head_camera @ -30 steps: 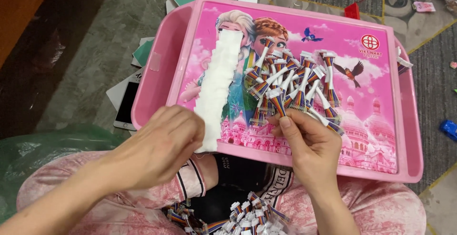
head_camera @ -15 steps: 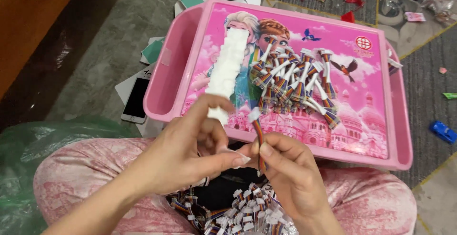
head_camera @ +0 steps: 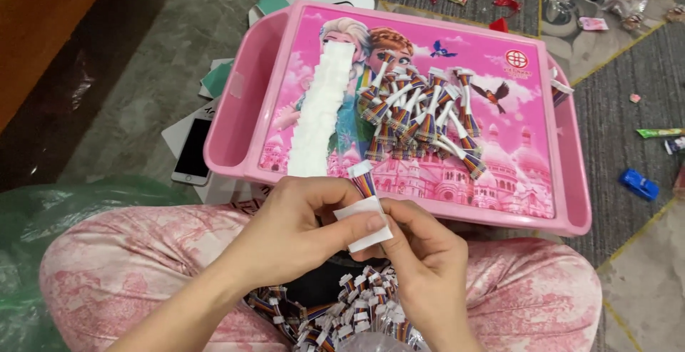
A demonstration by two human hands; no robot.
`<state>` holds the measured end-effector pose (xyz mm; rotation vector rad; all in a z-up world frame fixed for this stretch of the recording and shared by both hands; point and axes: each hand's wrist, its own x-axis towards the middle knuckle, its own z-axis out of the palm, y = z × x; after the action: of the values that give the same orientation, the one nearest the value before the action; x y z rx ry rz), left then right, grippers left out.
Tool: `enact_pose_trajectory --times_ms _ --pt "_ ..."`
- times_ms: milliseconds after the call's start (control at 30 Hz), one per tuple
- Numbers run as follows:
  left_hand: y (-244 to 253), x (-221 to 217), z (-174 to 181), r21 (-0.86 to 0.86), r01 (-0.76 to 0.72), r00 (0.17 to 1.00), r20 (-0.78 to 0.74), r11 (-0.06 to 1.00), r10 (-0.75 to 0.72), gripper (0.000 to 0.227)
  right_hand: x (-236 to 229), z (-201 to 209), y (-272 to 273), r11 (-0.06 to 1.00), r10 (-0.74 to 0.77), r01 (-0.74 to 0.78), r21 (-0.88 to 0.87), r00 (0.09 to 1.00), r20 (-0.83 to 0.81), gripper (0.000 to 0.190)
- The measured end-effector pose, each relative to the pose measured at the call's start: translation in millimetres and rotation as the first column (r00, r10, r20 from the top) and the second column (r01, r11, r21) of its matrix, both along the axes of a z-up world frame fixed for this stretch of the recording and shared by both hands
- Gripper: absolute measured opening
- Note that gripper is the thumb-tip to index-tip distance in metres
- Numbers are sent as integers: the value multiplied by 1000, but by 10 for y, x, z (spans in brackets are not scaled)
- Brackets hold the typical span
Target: Wrapping small electronic wire connectors with white adhesive tape or paper on a pink tray.
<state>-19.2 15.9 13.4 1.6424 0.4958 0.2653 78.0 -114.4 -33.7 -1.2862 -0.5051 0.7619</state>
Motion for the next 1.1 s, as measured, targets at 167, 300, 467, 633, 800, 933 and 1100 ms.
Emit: enact_pose_trajectory --times_ms 167,300,467,633,800,933,1100 --pt "-7 40 27 156 -54 994 -91 986 68 20 -5 38 -39 995 41 -48 93 997 69 25" --pt "-2 36 90 205 -74 994 -66 976 89 22 7 84 -62 979 112 -125 158 990 92 24" --pt "-29 29 70 296 -118 993 54 948 107 20 -1 -56 -44 989 7 4 145 997 -72 25" --pt "-81 79 -49 120 -270 963 17 955 270 23 -11 -80 -45 963 56 -1 268 978 -199 17" --pt "65 102 -163 -5 -298 950 -103 954 296 23 74 -96 -85 953 60 -37 299 996 -67 13" --pt "301 -52 -438 -320 332 943 138 887 -303 62 182 6 -168 996 -31 11 86 972 233 15" --pt "345 -42 -138 -379 280 945 -53 882 -322 16 156 113 -176 997 74 -72 -30 767 638 17"
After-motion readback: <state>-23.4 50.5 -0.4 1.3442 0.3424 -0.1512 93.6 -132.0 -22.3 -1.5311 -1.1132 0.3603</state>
